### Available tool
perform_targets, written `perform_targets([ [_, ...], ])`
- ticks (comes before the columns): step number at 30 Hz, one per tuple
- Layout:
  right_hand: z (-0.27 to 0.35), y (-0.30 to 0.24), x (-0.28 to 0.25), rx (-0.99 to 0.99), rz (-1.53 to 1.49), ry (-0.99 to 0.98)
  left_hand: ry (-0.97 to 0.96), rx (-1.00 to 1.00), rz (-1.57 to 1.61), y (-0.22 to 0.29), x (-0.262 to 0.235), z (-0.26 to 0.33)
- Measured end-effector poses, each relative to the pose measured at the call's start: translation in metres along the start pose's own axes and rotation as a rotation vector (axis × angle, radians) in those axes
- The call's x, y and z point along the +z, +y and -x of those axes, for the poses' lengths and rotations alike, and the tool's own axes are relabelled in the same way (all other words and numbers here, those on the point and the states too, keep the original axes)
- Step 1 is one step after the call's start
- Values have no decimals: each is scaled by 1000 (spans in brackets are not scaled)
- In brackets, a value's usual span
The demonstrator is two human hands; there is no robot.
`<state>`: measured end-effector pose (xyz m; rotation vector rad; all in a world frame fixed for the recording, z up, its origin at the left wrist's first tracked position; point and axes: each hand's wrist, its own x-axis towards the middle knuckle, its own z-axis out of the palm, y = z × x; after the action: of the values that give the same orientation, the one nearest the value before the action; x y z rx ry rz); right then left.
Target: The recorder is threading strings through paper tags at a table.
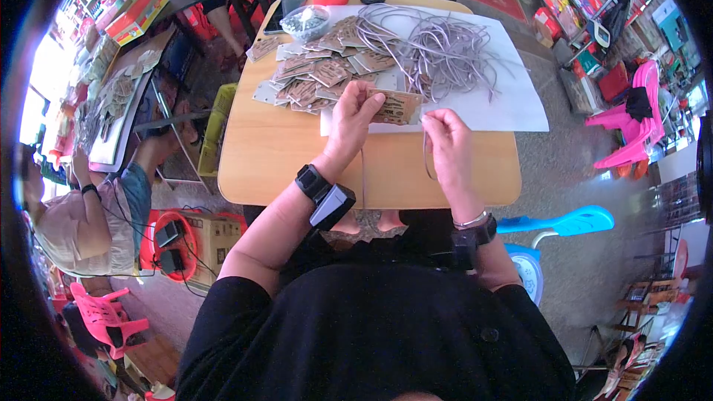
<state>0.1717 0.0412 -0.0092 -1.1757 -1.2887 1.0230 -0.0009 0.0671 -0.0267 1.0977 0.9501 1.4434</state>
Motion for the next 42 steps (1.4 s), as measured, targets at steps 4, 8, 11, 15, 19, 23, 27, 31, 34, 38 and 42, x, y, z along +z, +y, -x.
perform_targets([
  [4, -6, 4, 7, 111, -38, 17, 5, 97, -220, -8, -8, -5],
  [8, -13, 7, 7, 164, -36, 16, 21, 78, -241, 0, -2, 1],
  [11, -14, 2, 6, 244, -151, 12, 8, 119, -301, -2, -5, 1],
  [15, -19, 6, 0, 350, -396, -53, -32, 202, -355, 0, -1, 3],
  [19, -20, 4, 0, 357, -375, -47, -21, 243, -355, -2, -2, 2],
  [23, -20, 7, -4, 290, -346, -5, -28, 283, -482, 2, -3, 5],
  [27, -22, 3, -15, 558, -552, -166, -52, 330, -568, 9, -2, 8],
  [31, -20, -1, -15, 479, -507, -219, -113, 387, -532, 4, -3, 8],
  [34, -17, -9, -10, 308, -269, -100, -135, 452, -564, 3, -4, 5],
  [38, -24, 9, -13, 290, -318, -142, -111, 392, -507, 3, -3, 5],
  [42, -22, -3, -8, 247, -268, -71, -167, 291, -433, -1, -7, 3],
])
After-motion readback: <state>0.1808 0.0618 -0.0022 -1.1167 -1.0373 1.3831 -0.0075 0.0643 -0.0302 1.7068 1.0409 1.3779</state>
